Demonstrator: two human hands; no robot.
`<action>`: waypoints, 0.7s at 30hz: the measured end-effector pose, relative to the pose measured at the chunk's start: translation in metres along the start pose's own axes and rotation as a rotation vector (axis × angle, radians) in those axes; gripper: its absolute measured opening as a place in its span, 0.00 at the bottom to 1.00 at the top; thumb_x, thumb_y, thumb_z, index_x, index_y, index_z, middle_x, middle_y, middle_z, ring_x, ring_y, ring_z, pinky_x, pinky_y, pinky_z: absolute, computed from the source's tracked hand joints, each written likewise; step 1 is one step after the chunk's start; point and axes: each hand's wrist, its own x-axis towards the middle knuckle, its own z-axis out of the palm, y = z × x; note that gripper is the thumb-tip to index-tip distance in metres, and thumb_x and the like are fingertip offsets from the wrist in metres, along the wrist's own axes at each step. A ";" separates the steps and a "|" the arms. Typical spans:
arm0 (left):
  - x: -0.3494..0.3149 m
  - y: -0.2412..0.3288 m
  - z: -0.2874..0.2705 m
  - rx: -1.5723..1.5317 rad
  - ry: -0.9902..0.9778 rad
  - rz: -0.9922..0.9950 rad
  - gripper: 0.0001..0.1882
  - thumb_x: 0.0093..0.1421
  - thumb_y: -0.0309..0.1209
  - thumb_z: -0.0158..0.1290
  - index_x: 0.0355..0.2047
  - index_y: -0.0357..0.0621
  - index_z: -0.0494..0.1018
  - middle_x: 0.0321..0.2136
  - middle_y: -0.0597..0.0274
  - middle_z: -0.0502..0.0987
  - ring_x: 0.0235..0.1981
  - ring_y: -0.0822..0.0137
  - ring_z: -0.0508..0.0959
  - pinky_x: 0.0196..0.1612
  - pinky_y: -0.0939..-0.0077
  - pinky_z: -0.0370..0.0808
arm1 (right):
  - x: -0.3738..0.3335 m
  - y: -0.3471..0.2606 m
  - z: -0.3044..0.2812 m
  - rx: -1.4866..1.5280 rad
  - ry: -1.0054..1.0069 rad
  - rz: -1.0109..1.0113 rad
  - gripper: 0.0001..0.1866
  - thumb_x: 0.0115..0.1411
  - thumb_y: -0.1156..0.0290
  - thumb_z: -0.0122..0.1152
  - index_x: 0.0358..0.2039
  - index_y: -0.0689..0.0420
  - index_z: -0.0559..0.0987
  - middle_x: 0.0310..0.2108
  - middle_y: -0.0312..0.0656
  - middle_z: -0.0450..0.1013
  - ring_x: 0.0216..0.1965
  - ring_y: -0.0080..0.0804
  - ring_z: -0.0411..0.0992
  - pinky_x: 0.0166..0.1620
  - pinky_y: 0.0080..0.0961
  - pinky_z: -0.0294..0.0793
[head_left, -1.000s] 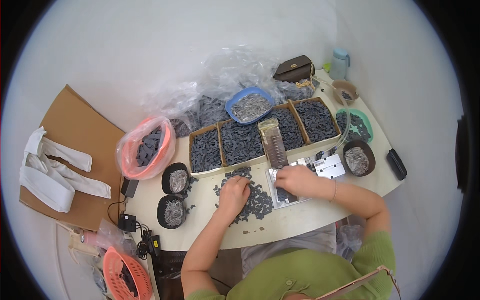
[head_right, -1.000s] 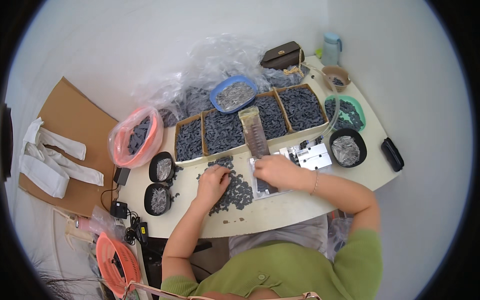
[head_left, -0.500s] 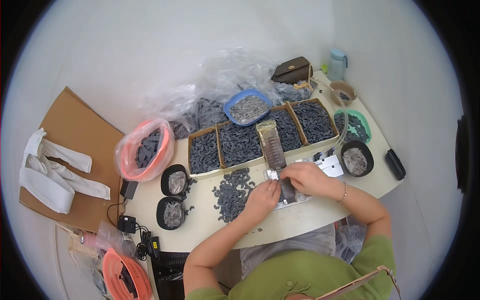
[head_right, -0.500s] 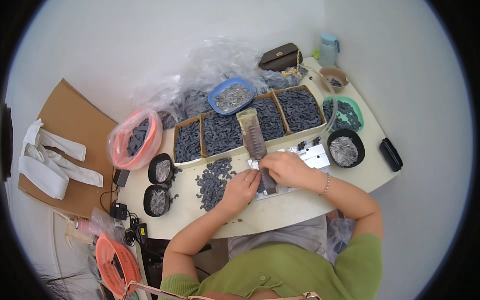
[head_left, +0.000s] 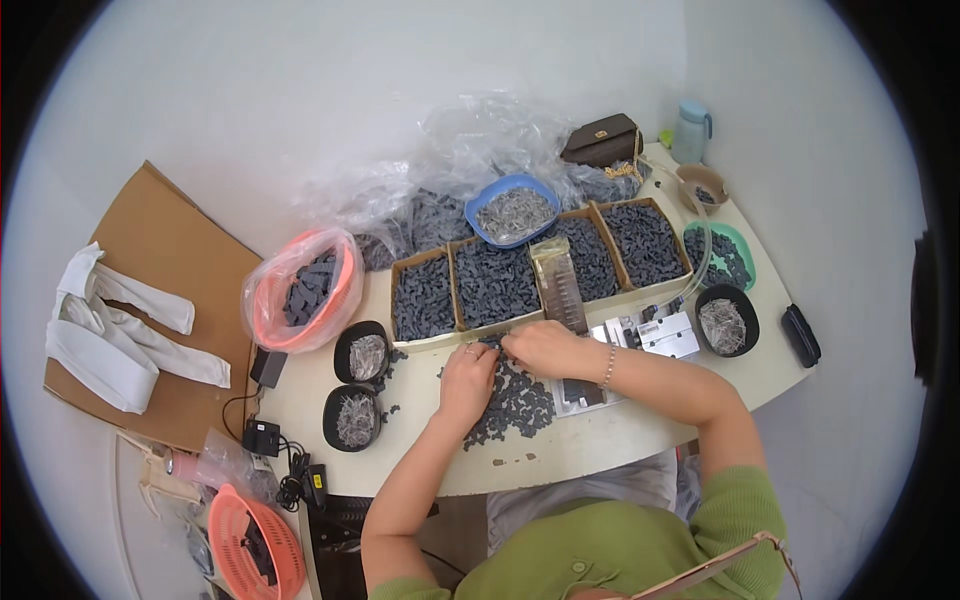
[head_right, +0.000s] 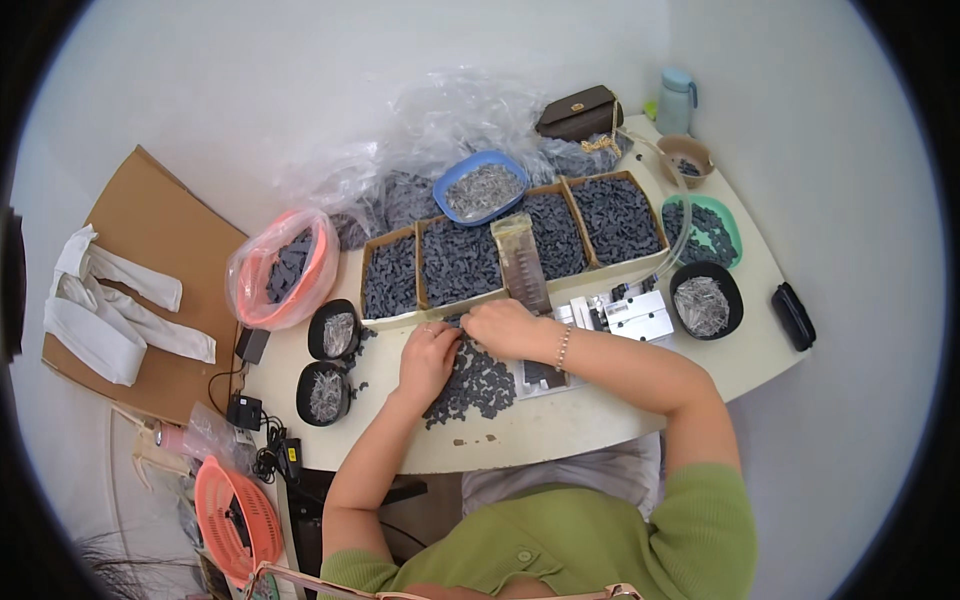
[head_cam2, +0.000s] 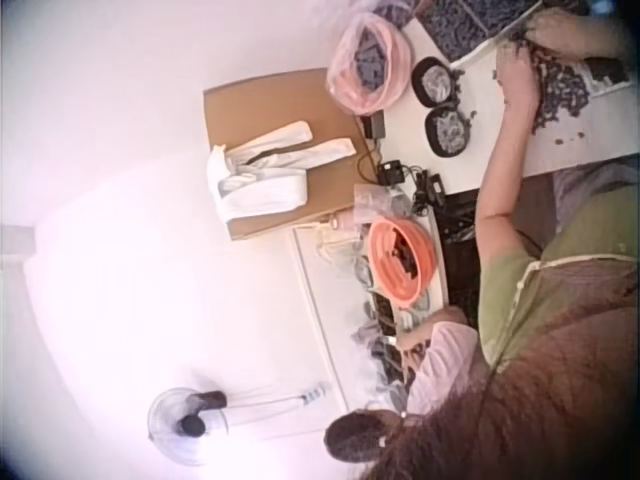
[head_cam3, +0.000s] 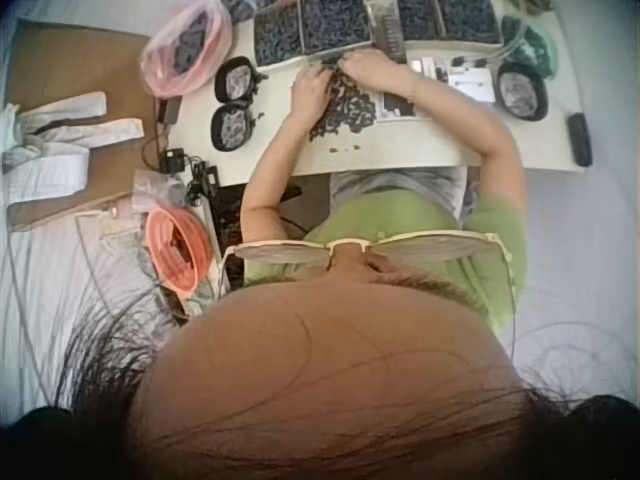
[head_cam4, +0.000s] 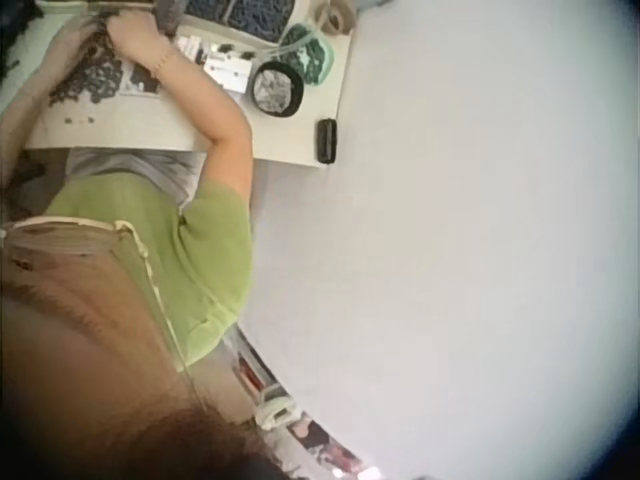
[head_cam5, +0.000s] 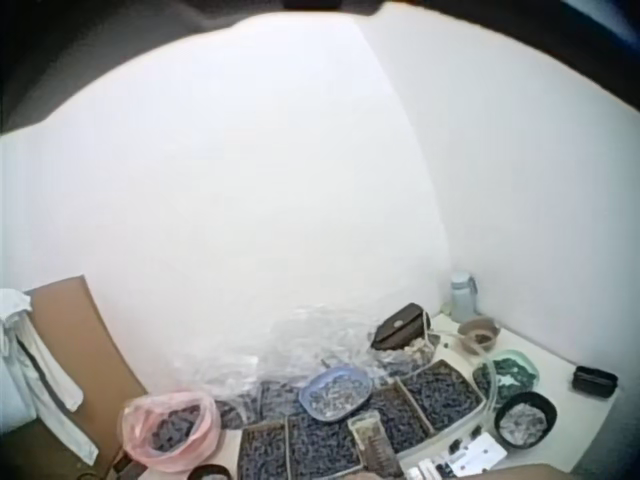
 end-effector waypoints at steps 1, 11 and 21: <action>0.000 -0.004 0.003 -0.006 -0.007 0.024 0.05 0.48 0.21 0.56 0.28 0.38 0.77 0.27 0.58 0.74 0.32 0.56 0.75 0.37 0.64 0.73 | -0.003 -0.001 -0.010 0.050 0.001 0.034 0.06 0.51 0.70 0.60 0.31 0.56 0.78 0.32 0.46 0.75 0.36 0.46 0.75 0.38 0.38 0.75; 0.013 0.013 0.009 -0.146 -0.103 -0.013 0.11 0.51 0.19 0.52 0.36 0.40 0.73 0.27 0.56 0.72 0.33 0.56 0.75 0.36 0.63 0.73 | -0.086 0.000 -0.031 -0.168 0.234 -0.153 0.06 0.47 0.74 0.55 0.26 0.59 0.75 0.26 0.40 0.69 0.32 0.37 0.73 0.34 0.31 0.74; 0.042 0.053 0.033 -0.367 -0.097 0.024 0.05 0.48 0.19 0.56 0.28 0.39 0.75 0.28 0.58 0.78 0.33 0.56 0.77 0.37 0.66 0.74 | -0.117 -0.005 -0.042 -0.153 0.257 -0.077 0.17 0.50 0.74 0.55 0.42 0.61 0.77 0.45 0.47 0.73 0.45 0.41 0.73 0.45 0.32 0.75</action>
